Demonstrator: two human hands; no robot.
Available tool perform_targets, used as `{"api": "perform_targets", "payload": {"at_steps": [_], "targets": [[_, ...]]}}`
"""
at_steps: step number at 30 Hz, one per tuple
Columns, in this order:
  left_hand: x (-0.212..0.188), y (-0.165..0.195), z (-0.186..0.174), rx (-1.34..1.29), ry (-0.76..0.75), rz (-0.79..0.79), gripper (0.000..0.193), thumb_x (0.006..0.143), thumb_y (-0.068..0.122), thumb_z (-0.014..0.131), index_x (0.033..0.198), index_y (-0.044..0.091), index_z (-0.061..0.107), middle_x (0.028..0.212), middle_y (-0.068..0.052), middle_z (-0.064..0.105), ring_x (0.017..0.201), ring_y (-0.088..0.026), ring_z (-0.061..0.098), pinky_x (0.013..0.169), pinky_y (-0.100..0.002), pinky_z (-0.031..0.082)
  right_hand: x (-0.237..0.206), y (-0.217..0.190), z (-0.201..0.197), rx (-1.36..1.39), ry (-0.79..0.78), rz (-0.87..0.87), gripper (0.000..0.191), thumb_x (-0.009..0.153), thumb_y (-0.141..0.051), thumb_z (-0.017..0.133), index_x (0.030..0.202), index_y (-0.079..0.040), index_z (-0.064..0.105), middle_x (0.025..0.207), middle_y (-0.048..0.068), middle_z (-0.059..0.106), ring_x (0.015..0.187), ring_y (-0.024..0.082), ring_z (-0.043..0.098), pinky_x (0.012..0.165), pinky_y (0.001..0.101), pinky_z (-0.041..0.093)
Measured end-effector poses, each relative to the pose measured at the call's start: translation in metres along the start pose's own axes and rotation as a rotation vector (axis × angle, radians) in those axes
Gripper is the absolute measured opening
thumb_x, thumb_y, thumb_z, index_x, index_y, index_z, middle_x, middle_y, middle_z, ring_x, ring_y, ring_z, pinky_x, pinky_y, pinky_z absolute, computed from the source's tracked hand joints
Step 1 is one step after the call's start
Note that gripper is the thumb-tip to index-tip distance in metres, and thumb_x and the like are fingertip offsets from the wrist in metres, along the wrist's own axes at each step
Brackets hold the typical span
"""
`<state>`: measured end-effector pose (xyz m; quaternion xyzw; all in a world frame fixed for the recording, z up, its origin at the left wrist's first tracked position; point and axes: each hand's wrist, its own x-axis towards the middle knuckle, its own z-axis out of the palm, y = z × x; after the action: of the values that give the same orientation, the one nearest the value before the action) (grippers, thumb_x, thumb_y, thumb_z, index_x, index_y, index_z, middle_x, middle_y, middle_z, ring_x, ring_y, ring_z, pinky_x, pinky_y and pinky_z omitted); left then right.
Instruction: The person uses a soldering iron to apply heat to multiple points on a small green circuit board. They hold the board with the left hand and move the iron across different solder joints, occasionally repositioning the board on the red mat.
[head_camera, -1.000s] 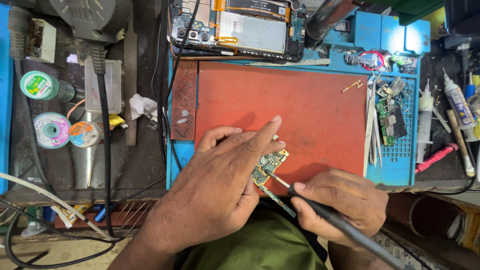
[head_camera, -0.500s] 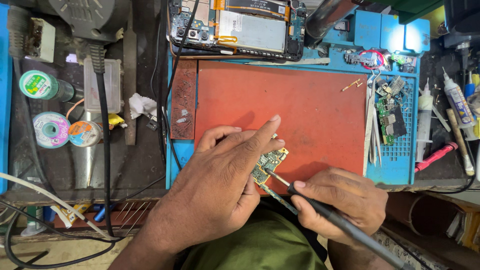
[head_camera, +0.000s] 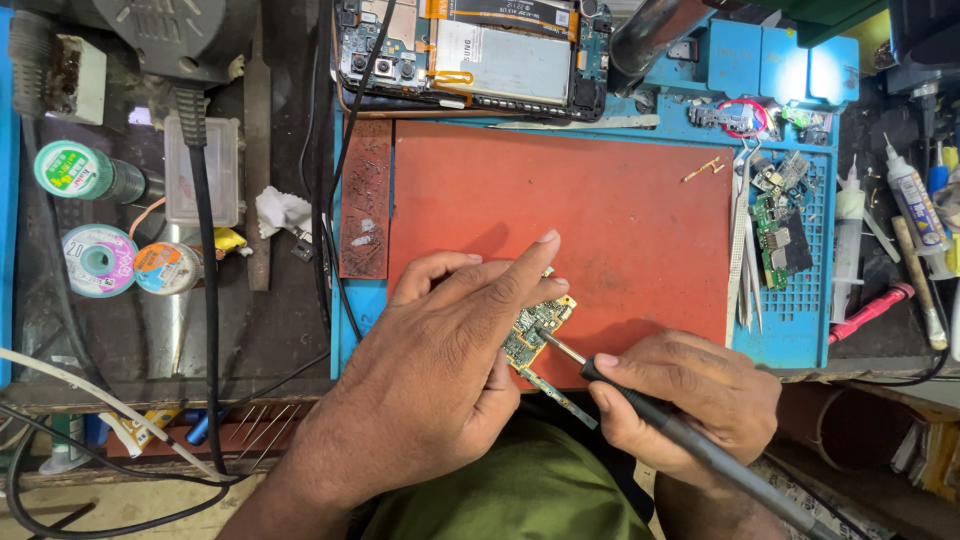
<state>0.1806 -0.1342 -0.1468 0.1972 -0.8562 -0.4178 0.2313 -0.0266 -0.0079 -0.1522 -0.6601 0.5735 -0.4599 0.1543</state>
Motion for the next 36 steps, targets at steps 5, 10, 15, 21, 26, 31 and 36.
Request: {"api": "perform_targets", "payload": {"at_steps": [5, 10, 15, 21, 26, 31, 36], "targets": [[0.0001, -0.0003, -0.0003, -0.006, 0.002, 0.0, 0.086, 0.081, 0.0, 0.064, 0.159, -0.002, 0.027, 0.137, -0.009, 0.069, 0.134, -0.023, 0.06, 0.119, -0.05, 0.034, -0.0006, 0.0051, 0.0003, 0.017, 0.006, -0.03, 0.026, 0.072, 0.002, 0.083, 0.095, 0.006, 0.072, 0.071, 0.012, 0.07, 0.058, 0.016, 0.069, 0.052, 0.0247, 0.051], [0.0007, -0.0002, 0.0014, -0.002, 0.002, -0.012, 0.085, 0.081, -0.001, 0.063, 0.159, -0.002, 0.028, 0.137, -0.008, 0.069, 0.135, -0.023, 0.06, 0.12, -0.05, 0.034, -0.0015, 0.0039, -0.0003, 0.031, -0.026, -0.035, 0.026, 0.073, 0.001, 0.084, 0.096, 0.007, 0.072, 0.07, 0.011, 0.069, 0.059, 0.017, 0.07, 0.053, 0.0255, 0.052], [-0.0001, -0.0005, 0.0015, -0.006, 0.005, -0.008, 0.085, 0.081, -0.001, 0.063, 0.159, -0.002, 0.028, 0.137, -0.009, 0.069, 0.134, -0.023, 0.06, 0.119, -0.05, 0.034, 0.0001, 0.0029, 0.0, 0.034, -0.002, -0.033, 0.025, 0.073, 0.003, 0.083, 0.095, 0.007, 0.071, 0.071, 0.011, 0.068, 0.06, 0.019, 0.07, 0.055, 0.0275, 0.054], [0.001, 0.0003, 0.0023, -0.006, 0.011, 0.003, 0.085, 0.081, -0.001, 0.063, 0.159, -0.002, 0.028, 0.138, -0.009, 0.069, 0.134, -0.023, 0.06, 0.119, -0.049, 0.034, 0.0, 0.0026, -0.0011, 0.032, 0.0, -0.014, 0.024, 0.074, 0.004, 0.082, 0.095, 0.008, 0.071, 0.072, 0.011, 0.069, 0.061, 0.019, 0.07, 0.056, 0.0281, 0.054], [0.0009, 0.0005, 0.0015, 0.002, 0.0, -0.002, 0.085, 0.081, -0.001, 0.063, 0.159, -0.002, 0.028, 0.137, -0.009, 0.069, 0.134, -0.023, 0.06, 0.119, -0.049, 0.034, -0.0009, 0.0029, -0.0011, 0.02, -0.02, -0.02, 0.024, 0.072, 0.003, 0.083, 0.093, 0.007, 0.072, 0.07, 0.011, 0.068, 0.06, 0.018, 0.069, 0.054, 0.0276, 0.053], [0.0005, 0.0004, 0.0009, 0.001, 0.001, -0.002, 0.086, 0.08, 0.0, 0.063, 0.158, -0.002, 0.028, 0.137, -0.009, 0.069, 0.133, -0.024, 0.06, 0.119, -0.049, 0.034, 0.0006, 0.0038, -0.0013, 0.037, -0.04, -0.052, 0.025, 0.072, 0.003, 0.084, 0.094, 0.007, 0.071, 0.07, 0.011, 0.068, 0.061, 0.019, 0.07, 0.055, 0.0276, 0.054], [0.0012, 0.0005, 0.0017, -0.006, 0.007, 0.002, 0.085, 0.081, 0.0, 0.063, 0.158, -0.003, 0.029, 0.137, -0.009, 0.069, 0.133, -0.023, 0.06, 0.119, -0.049, 0.034, 0.0016, 0.0025, -0.0022, 0.037, -0.025, -0.032, 0.025, 0.073, 0.003, 0.082, 0.095, 0.008, 0.071, 0.069, 0.011, 0.067, 0.06, 0.018, 0.069, 0.055, 0.0281, 0.054]]}}
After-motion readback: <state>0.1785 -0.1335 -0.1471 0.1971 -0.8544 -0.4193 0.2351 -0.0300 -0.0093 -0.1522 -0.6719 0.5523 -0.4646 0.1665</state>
